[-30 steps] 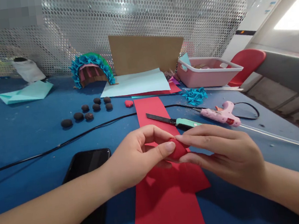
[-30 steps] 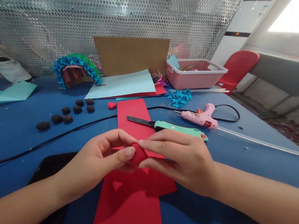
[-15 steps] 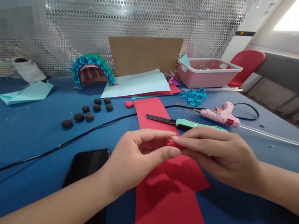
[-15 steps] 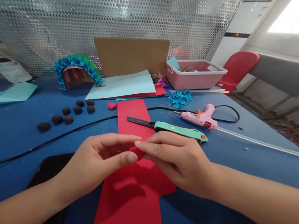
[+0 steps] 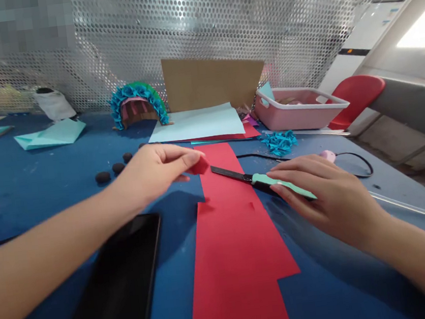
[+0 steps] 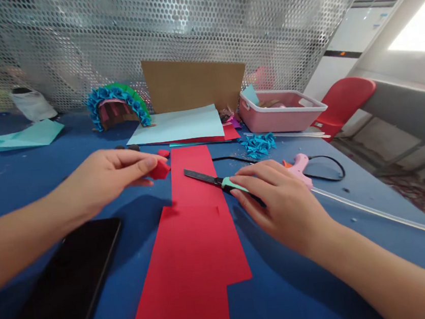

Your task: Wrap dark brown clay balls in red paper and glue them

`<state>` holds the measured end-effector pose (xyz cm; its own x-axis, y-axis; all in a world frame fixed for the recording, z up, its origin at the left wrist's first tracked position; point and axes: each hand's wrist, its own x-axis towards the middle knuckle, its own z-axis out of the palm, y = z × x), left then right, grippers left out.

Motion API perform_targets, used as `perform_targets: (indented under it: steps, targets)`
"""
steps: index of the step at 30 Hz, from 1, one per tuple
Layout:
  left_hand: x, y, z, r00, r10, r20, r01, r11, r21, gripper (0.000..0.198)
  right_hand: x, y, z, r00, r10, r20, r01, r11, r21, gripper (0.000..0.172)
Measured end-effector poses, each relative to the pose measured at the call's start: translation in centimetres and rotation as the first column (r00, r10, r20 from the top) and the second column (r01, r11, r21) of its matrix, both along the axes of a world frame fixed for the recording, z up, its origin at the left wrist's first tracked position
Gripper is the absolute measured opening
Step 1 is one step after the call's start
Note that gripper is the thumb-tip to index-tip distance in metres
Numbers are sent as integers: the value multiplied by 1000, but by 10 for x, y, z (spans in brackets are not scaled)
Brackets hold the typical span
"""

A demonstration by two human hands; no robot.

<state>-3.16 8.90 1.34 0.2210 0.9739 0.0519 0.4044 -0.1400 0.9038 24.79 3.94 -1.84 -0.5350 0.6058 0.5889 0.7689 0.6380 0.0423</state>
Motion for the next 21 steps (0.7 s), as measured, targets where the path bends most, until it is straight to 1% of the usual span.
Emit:
perform_targets:
  steps: [1, 2, 3, 4, 6, 8, 11, 14, 16, 19, 21]
  targets:
    - [-7, 12, 3, 984, 10, -179, 5, 997, 83, 22, 3, 1, 0, 1000, -17, 24, 17, 1000, 5, 17]
    - [-13, 24, 5, 940, 54, -337, 10, 982, 188, 24, 6, 1, 0, 998, -36, 55, 36, 999, 1, 18]
    - [-18, 37, 6, 877, 120, -465, 21, 957, 288, 25, 8, 2, -1, 995, -56, 88, 57, 998, -11, 21]
    - [-22, 48, 6, 796, 166, -582, 67, 932, 357, 28, 11, 2, -1, 990, -74, 123, 78, 996, -32, 24]
    - [-26, 69, 3, 740, 193, -644, 98, 916, 388, 29, 15, 2, -2, 979, -95, 180, 110, 991, -76, 28]
    - [-25, 85, -1, 702, 187, -687, 136, 912, 387, 29, 20, 3, -3, 970, -103, 221, 129, 986, -107, 31]
    - [-18, 100, -4, 663, 177, -727, 199, 895, 399, 31, 28, 6, -5, 963, -110, 248, 143, 982, -121, 28]
    - [-13, 101, 3, 654, 193, -732, 232, 869, 436, 35, 32, 9, -8, 957, -130, 258, 165, 979, -118, 25]
    - [-10, 94, 10, 657, 209, -724, 221, 865, 450, 37, 33, 10, -9, 953, -137, 271, 175, 977, -123, 24]
    - [-3, 73, 18, 672, 178, -719, 205, 888, 411, 37, 32, 9, -8, 948, -136, 287, 176, 977, -119, 23]
    - [6, 53, 20, 679, 90, -729, 231, 916, 328, 37, 31, 8, -7, 941, -145, 307, 183, 978, -97, 23]
